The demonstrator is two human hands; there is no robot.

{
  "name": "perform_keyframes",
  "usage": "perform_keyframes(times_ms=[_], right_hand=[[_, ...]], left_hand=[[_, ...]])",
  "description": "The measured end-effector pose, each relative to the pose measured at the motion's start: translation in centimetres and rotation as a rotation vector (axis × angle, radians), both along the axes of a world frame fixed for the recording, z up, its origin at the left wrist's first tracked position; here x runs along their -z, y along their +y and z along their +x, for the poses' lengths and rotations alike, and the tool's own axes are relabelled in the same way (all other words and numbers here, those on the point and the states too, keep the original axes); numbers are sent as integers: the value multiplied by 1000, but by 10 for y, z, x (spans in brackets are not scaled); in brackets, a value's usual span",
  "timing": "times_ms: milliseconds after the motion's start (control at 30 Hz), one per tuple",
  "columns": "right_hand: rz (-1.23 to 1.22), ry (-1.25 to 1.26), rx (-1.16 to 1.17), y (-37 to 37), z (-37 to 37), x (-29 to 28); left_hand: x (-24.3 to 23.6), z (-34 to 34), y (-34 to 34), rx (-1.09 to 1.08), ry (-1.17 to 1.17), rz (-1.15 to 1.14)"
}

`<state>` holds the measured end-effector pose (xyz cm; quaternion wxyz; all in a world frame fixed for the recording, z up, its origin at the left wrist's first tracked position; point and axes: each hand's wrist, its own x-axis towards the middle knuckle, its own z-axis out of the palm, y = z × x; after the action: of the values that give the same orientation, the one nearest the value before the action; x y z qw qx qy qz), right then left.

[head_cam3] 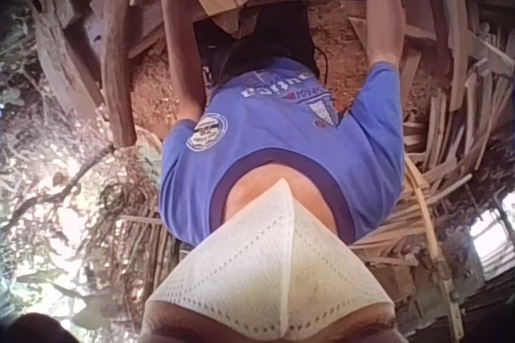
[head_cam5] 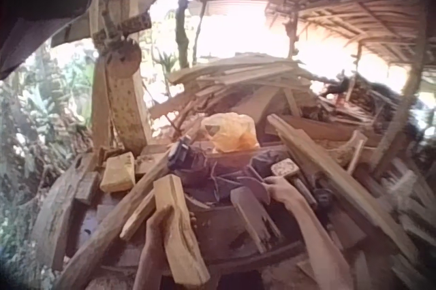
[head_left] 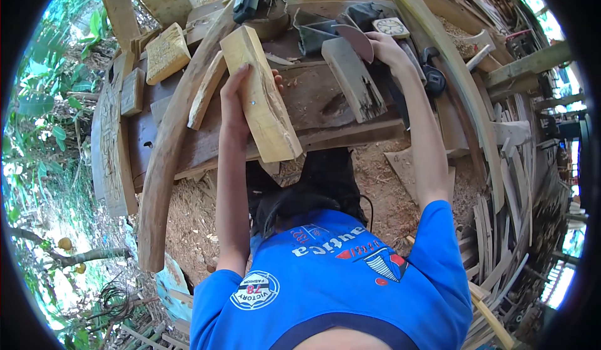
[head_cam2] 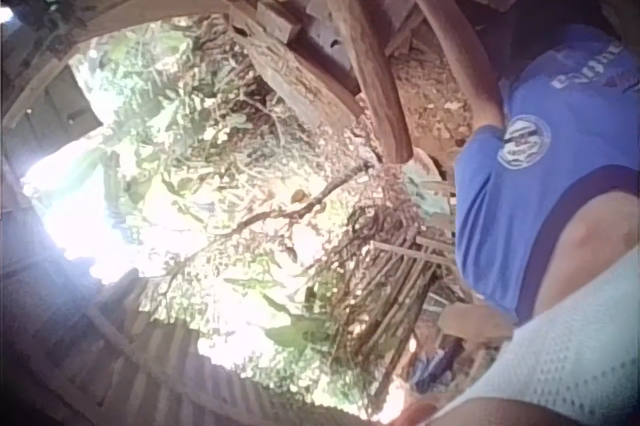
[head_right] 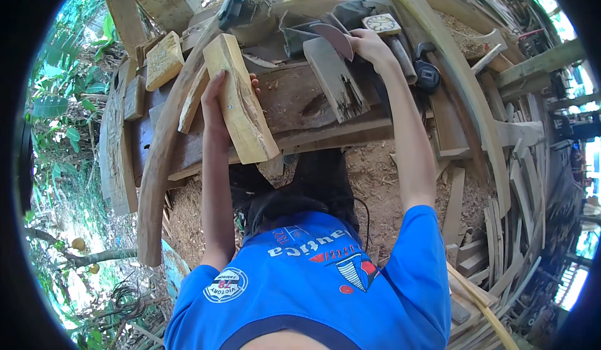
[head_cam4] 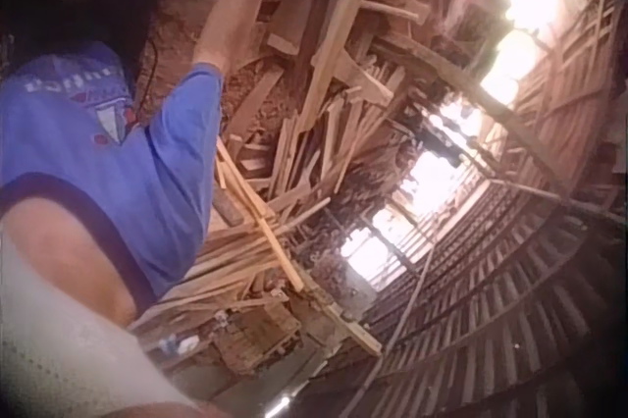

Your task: The person carves a rectangular block of wood using a chisel and a hammer. They repeatedly strike the chisel to shape the wood, then use sandpaper to smooth the surface. The person also measures the wood with a tape measure and uses a knife to refine the edges.

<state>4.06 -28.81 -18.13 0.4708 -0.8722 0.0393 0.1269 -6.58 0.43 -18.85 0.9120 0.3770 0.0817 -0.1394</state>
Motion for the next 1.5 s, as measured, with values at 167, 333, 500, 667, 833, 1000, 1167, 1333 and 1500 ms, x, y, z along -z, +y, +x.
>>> perform_keyframes(times_ms=[167, 333, 500, 667, 833, 1000, 1167, 1333, 1500], right_hand=[[-246, -189, 155, -1, -2, -29], [181, -317, 340, -34, -3, -66], [542, -622, 355, -36, -57, -135], [646, -1357, -356, 24, -167, -133], [292, -1267, -124, 98, -200, -56], [83, -918, 66, 78, -239, -54], [927, 37, 67, 48, -282, -27], [1727, 287, 255, 67, -294, 44], [2148, 820, 153, 58, -268, 31]], left_hand=[[2, 0, -2, -36, -31, 5], [6, 3, 2, 10, -17, -97], [6, 3, 3, -81, -15, -212], [6, 2, 3, -156, -24, -233], [6, 4, 2, -41, -19, -71], [10, 4, -4, -55, -39, 184], [7, 3, -9, -161, -152, 462], [-2, 0, -2, -287, -234, 954], [20, 12, 19, -355, -346, 1410]])
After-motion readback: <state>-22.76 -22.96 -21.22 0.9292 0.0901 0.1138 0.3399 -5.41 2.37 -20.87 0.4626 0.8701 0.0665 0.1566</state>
